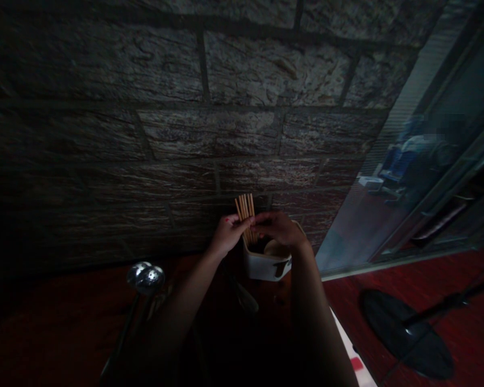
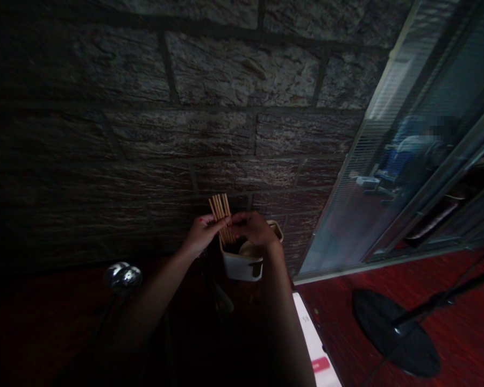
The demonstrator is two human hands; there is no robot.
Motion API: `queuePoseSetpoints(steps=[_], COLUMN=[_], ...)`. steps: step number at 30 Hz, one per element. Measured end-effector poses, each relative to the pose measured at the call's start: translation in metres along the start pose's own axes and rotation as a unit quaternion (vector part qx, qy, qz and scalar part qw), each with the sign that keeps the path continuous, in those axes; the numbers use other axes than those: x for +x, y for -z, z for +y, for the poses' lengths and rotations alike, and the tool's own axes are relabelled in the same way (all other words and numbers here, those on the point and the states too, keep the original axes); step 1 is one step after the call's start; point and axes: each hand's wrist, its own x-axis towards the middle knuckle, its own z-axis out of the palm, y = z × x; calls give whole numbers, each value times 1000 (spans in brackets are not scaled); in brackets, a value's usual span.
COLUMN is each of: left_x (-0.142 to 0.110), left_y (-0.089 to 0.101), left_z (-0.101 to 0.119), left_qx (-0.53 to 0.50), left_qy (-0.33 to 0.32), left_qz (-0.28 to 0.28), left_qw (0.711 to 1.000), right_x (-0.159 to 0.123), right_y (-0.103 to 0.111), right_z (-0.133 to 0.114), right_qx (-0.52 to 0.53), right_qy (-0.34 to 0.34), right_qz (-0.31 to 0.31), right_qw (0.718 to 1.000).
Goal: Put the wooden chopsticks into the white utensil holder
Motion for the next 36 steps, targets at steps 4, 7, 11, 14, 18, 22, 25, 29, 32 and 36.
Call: queuePoseSetpoints(steps=[4, 7, 11, 14, 18, 22, 25, 29, 32, 36], left_x=[0, -2, -4, -5, -5, -7, -8, -10, -12, -13], left_y=[1, 2, 3, 4, 4, 5, 5, 6, 7, 8], left_z=[-1, -1, -2, -3, -4, -4, -3, -2, -1, 2], left_qx=[10, 20, 42, 68, 102, 132, 146, 146, 131, 117], left_qy=[-4, -3, -11, -25, -38, -52, -65, -82, -92, -98], left_qz=[-4, -15, -25, -25, -24, -17, -17, -30, -38, -45], left_qw=[1000, 1000, 999, 997, 994, 990, 987, 985, 986, 987], right_x=[0, 0, -1, -1, 1, 3, 3, 2, 2, 2], right_y=[0, 1, 0, 0, 0, 0, 0, -1, 0, 1], right_z=[1, 0, -3, -5, -1, 4, 6, 4, 2, 0], right_qx=[3, 7, 7, 13, 19, 19, 25, 35, 44, 49], right_qy=[11, 10, 9, 10, 7, 12, 14, 18, 18, 25], right_qz=[-1, -3, -8, -14, -21, -26, -27, -26, -31, -37], right_qw=[1000, 1000, 1000, 1000, 1000, 999, 999, 999, 998, 998])
